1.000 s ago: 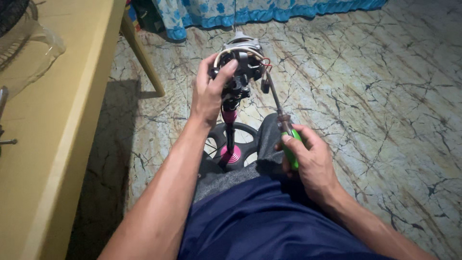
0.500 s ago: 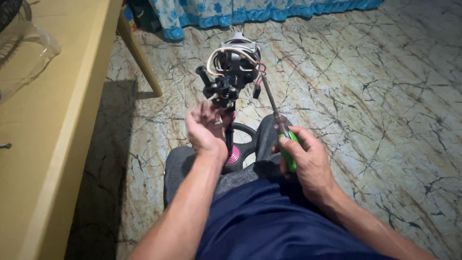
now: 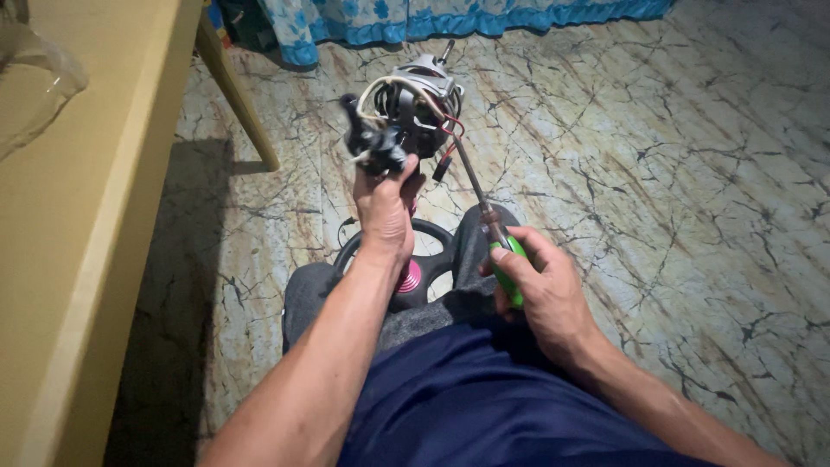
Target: The person uses a green-handled screwdriver to tighten screws on a small electrical motor or fan assembly held in their left hand. They repeatedly adjust the device and use the screwdriver on different screws throughout the clip.
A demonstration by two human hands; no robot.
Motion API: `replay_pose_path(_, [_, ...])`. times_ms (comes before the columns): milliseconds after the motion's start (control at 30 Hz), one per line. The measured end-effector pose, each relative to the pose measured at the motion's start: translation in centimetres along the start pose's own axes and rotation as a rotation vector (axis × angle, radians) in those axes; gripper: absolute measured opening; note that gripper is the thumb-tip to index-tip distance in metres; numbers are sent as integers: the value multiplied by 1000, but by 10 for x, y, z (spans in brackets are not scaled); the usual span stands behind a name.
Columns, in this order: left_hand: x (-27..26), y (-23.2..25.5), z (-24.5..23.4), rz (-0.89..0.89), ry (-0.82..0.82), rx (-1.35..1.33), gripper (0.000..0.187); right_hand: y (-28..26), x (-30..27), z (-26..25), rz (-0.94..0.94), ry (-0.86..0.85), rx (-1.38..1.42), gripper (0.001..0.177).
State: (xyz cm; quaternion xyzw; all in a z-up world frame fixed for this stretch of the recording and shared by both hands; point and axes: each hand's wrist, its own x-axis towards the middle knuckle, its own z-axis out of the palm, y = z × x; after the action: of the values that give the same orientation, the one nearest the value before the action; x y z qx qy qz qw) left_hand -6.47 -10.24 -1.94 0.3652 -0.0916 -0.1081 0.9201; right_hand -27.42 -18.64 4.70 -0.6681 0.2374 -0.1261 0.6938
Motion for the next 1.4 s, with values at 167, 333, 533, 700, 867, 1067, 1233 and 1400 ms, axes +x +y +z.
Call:
replay_pose_path(167, [4, -7, -6, -21, -56, -60, 44, -2, 2, 2, 8, 24, 21, 29])
replay_pose_path(333, [-5, -8, 1, 98, -116, 24, 56, -4, -2, 4, 32, 46, 32, 30])
replay_pose_path(533, [-3, 8, 4, 15, -123, -93, 70, -6, -8, 7, 5, 40, 49, 28])
replay_pose_path(700, [8, 26, -20, 72, -278, 212, 83, -4, -10, 8, -7, 56, 89, 26])
replay_pose_path(867, [37, 79, -52, -60, -110, 301, 57, -5, -17, 10, -10, 64, 52, 25])
replay_pose_path(1067, [66, 131, -33, 71, -468, 522, 73, -8, -8, 16, -53, 21, 21, 26])
replay_pose_path(1233, [66, 137, 4, -114, -482, 677, 82, -8, 9, 28, -62, -28, 53, 29])
replay_pose_path(1400, [51, 131, 16, -59, -545, 759, 93, -8, 13, 31, -74, 1, 78, 30])
